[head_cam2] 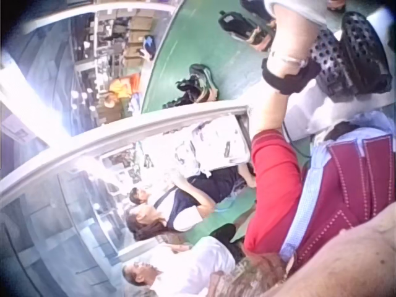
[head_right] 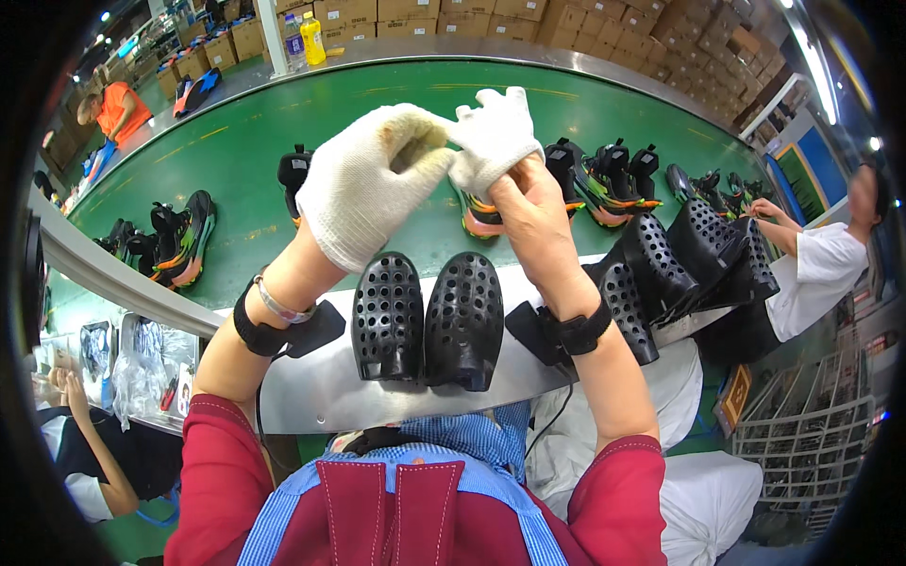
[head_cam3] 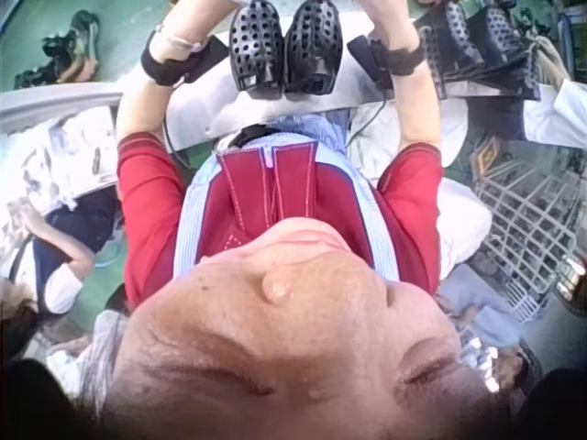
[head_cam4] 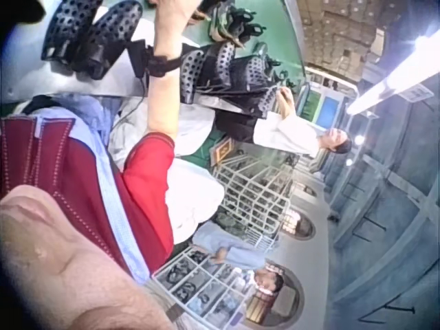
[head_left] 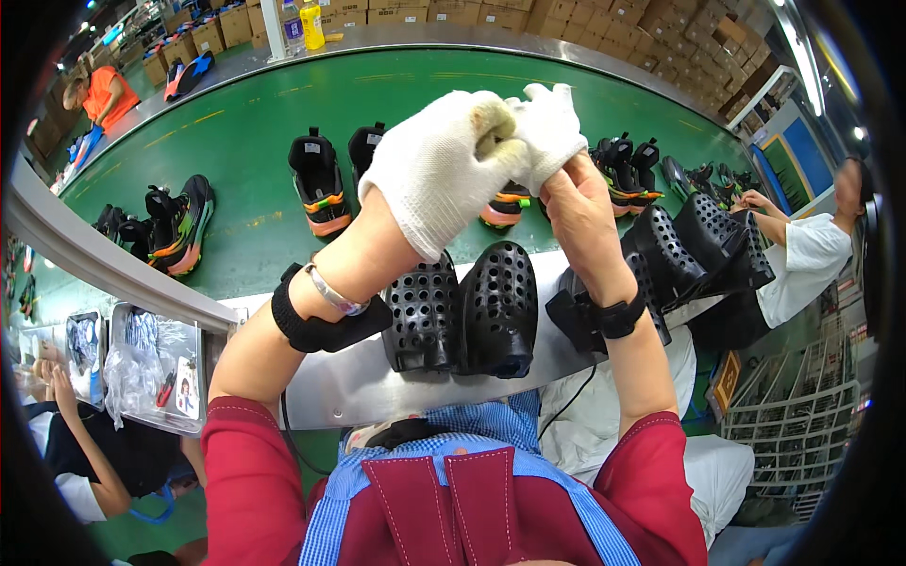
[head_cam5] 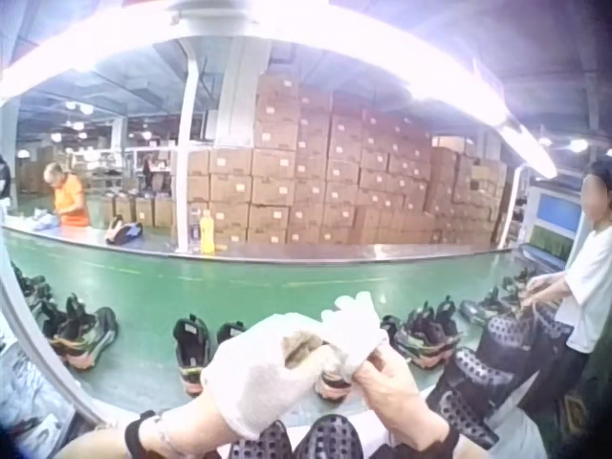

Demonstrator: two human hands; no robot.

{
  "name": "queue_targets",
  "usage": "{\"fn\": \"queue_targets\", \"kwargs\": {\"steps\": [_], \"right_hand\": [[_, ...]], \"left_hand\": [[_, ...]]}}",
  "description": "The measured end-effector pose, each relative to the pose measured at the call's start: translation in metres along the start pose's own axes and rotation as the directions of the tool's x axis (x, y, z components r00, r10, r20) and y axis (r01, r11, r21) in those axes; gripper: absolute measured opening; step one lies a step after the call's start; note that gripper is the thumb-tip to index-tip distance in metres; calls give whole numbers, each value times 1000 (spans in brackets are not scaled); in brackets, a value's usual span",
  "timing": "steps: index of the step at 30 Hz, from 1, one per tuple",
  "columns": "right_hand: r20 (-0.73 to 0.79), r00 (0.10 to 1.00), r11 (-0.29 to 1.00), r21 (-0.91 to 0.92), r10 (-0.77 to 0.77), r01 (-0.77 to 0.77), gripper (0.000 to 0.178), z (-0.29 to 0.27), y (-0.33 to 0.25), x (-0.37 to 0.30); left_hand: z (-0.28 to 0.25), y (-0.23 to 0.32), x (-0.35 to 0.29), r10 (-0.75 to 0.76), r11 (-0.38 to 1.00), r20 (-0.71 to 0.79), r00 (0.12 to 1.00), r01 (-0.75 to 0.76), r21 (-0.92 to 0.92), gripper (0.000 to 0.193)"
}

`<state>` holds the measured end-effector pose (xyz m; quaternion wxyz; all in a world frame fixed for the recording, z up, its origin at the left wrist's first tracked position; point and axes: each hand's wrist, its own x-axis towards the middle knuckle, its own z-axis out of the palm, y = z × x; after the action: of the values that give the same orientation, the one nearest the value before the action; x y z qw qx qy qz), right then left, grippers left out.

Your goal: Inspecting and assembling shoe components and placing them on a moving conveyor belt.

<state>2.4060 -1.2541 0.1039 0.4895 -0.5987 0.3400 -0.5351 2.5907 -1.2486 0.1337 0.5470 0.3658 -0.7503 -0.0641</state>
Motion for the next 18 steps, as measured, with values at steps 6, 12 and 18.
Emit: {"fn": "queue_targets", "kwargs": {"steps": [6,12,18], "right_hand": [[104,908,714,-583,-407,387,37,16,13,7],[45,984,725,-671,-172,158,41,18,10,9],[149,973,733,-641,-174,229,41,16,13,5]], "left_hand": [[14,6,4,-243,967,244,939,254,-13,30],[8,-25,-3,-467,605,423,777,629,-488,30],[7,-55,-17,-406,88,565,718,646,-758,28]]}}
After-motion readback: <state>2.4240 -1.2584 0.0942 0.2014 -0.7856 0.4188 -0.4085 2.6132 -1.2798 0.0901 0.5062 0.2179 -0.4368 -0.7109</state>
